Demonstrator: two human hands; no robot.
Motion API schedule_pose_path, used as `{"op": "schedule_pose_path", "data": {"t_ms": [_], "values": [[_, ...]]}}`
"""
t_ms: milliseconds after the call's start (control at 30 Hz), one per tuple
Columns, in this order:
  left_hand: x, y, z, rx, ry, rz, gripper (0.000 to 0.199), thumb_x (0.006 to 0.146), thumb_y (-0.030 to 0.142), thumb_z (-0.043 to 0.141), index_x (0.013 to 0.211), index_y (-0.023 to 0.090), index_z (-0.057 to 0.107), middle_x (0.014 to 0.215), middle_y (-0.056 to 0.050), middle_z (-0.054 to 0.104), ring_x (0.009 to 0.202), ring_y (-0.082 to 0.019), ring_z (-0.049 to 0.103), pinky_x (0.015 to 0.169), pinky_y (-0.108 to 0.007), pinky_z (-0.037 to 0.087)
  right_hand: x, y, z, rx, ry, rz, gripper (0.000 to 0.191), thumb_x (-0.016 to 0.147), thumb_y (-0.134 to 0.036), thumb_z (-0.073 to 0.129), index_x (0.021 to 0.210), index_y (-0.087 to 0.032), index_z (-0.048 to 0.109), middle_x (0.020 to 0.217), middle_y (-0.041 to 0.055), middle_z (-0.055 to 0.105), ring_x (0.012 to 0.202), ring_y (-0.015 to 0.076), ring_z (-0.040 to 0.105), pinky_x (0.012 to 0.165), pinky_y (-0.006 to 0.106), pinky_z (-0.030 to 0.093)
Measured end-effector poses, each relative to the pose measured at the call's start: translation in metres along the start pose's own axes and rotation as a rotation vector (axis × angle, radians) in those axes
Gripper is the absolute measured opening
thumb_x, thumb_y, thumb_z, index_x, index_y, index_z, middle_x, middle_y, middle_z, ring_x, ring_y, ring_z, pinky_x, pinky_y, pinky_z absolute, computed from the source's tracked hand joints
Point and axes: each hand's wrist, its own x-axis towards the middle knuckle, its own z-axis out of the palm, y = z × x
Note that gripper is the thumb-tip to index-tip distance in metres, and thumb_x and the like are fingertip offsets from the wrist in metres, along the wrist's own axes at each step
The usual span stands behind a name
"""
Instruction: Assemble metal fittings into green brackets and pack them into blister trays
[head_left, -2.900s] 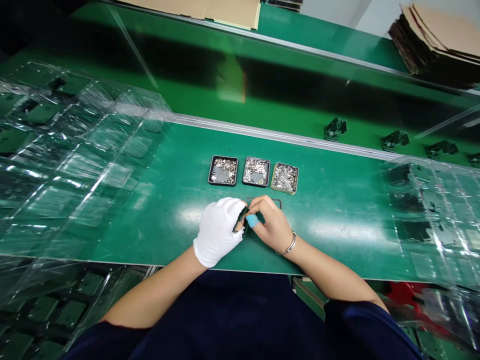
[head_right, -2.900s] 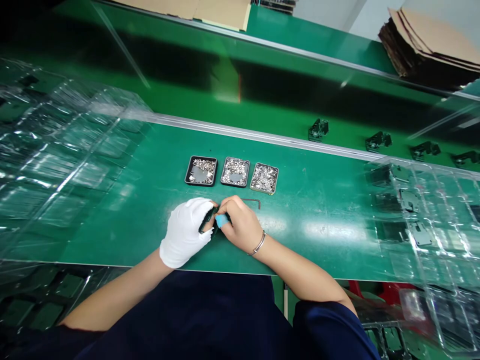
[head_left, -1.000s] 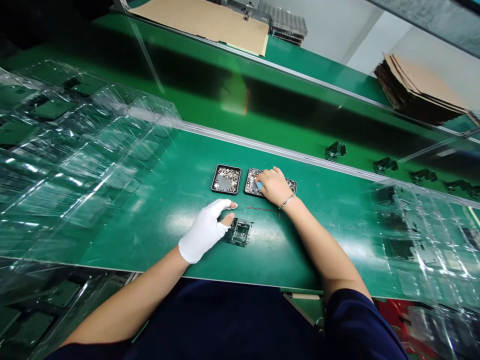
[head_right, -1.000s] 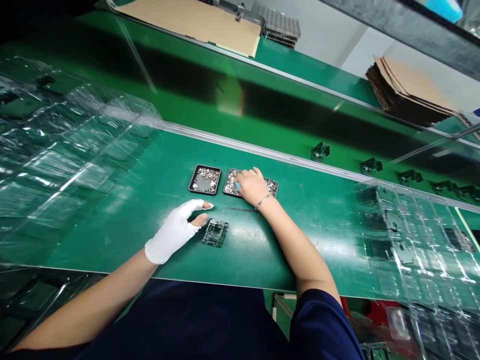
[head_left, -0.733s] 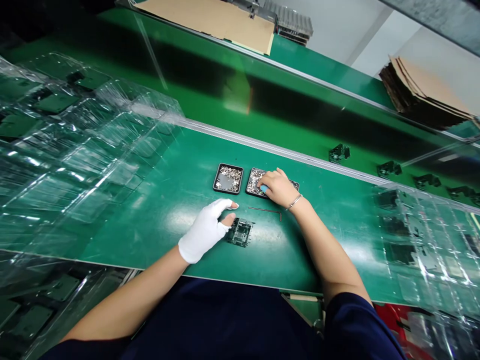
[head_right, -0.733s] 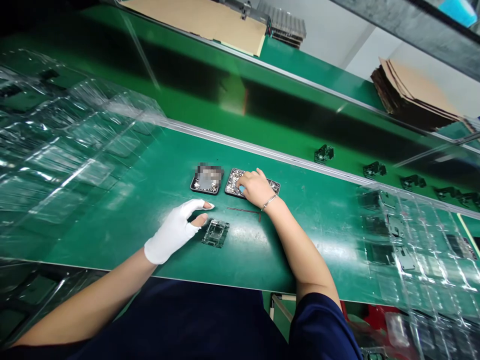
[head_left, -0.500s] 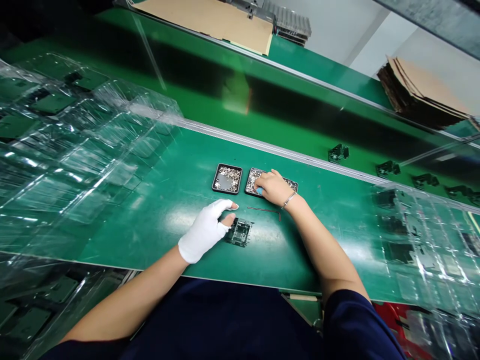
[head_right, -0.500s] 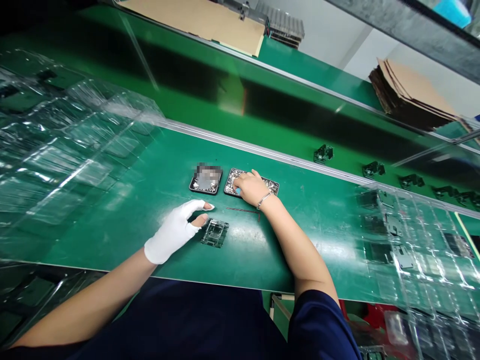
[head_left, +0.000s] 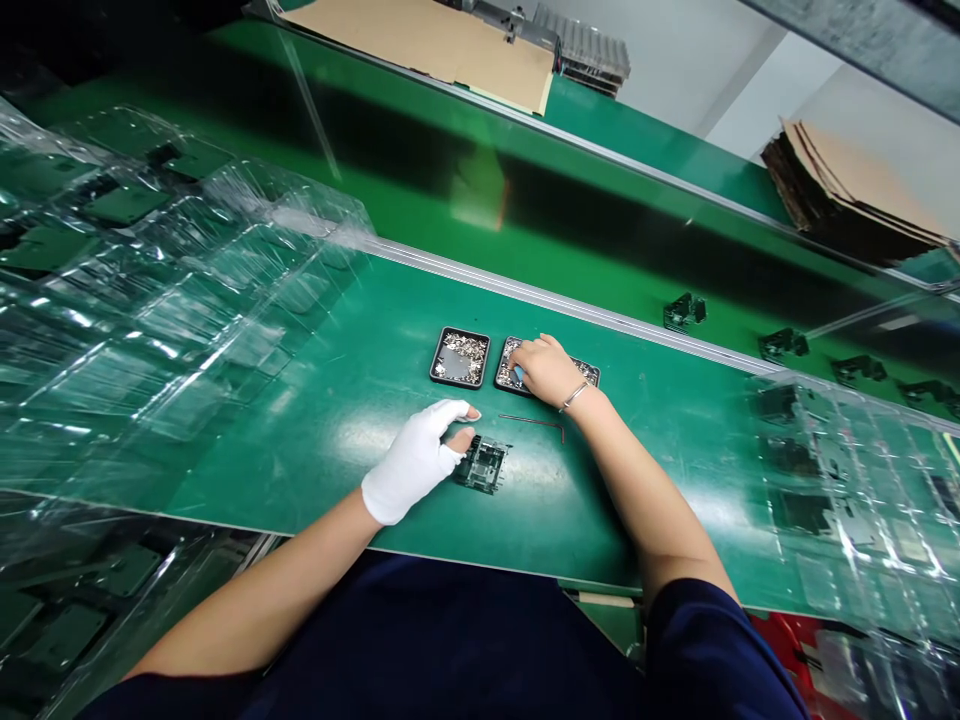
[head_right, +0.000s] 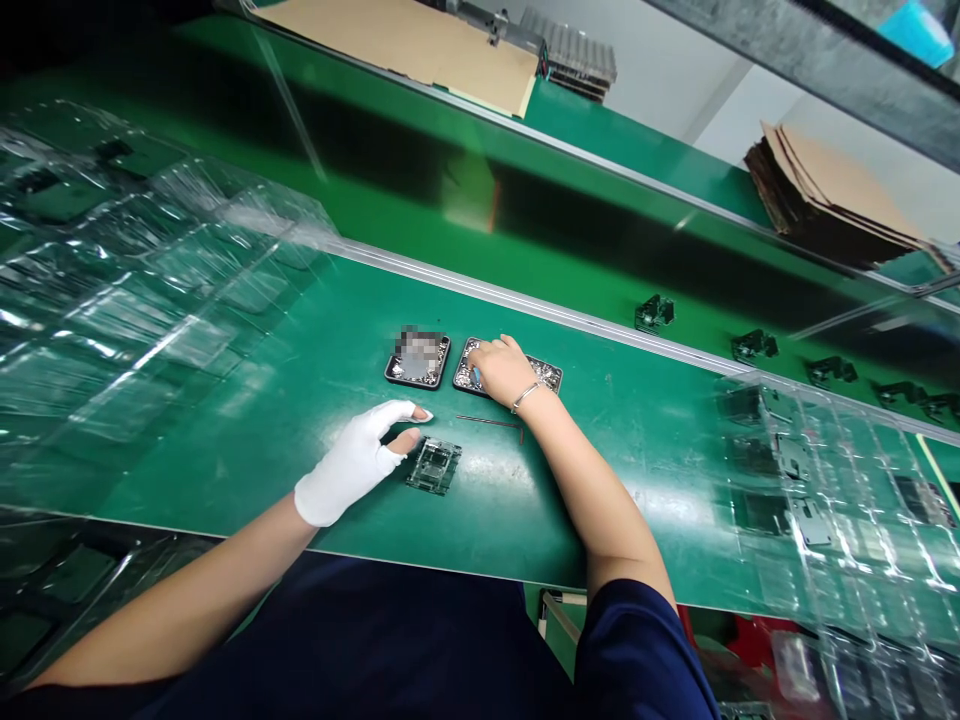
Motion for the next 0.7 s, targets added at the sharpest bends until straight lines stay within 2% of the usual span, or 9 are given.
{"op": "schedule_pose_path", "data": {"t_ms": [133, 233, 500, 700], "values": [[-0.001, -0.001, 0.0, 0.015, -0.012, -0.008, 0.022, 0.085, 0.032, 0.047, 0.098, 0.019, 0.059, 0.101, -0.005, 0.067, 0.098, -0.021, 0.062, 0.088, -0.037, 0.049, -0.004, 0.007, 0.002, 0.092, 0.061, 0.013, 0.037, 0.08, 0.0, 0.041, 0.104, -0.019, 0.062, 0.106, 0.0068, 0.064, 0.105, 0.0194, 0.055, 0.108, 0.042, 0.025], [0.0, -0.001, 0.002, 0.02, -0.025, -0.015, 0.022, 0.085, 0.029, 0.047, 0.1, 0.019, 0.059, 0.103, -0.005, 0.066, 0.098, -0.021, 0.062, 0.087, -0.037, 0.05, -0.009, 0.011, 0.002, 0.144, 0.086, 0.07, 0.034, 0.082, -0.002, 0.041, 0.104, -0.018, 0.062, 0.107, 0.007, 0.065, 0.103, 0.0193, 0.056, 0.103, 0.038, 0.03], [-0.003, 0.002, -0.002, -0.008, -0.002, -0.009, 0.027, 0.088, 0.039, 0.045, 0.098, 0.02, 0.059, 0.1, -0.005, 0.066, 0.097, -0.021, 0.062, 0.088, -0.037, 0.049, 0.0, -0.003, 0.003, 0.003, 0.04, 0.11, 0.021, 0.082, -0.011, 0.049, 0.094, -0.014, 0.065, 0.1, 0.0114, 0.066, 0.094, 0.0238, 0.058, 0.09, 0.034, 0.035], [-0.009, 0.002, -0.003, -0.019, 0.027, -0.009, 0.025, 0.089, 0.037, 0.044, 0.097, 0.02, 0.06, 0.099, -0.006, 0.067, 0.097, -0.02, 0.062, 0.089, -0.035, 0.049, -0.004, 0.003, 0.0, 0.043, 0.06, 0.147, 0.026, 0.083, -0.007, 0.045, 0.098, -0.015, 0.065, 0.1, 0.0097, 0.067, 0.094, 0.0218, 0.059, 0.092, 0.033, 0.033]]}}
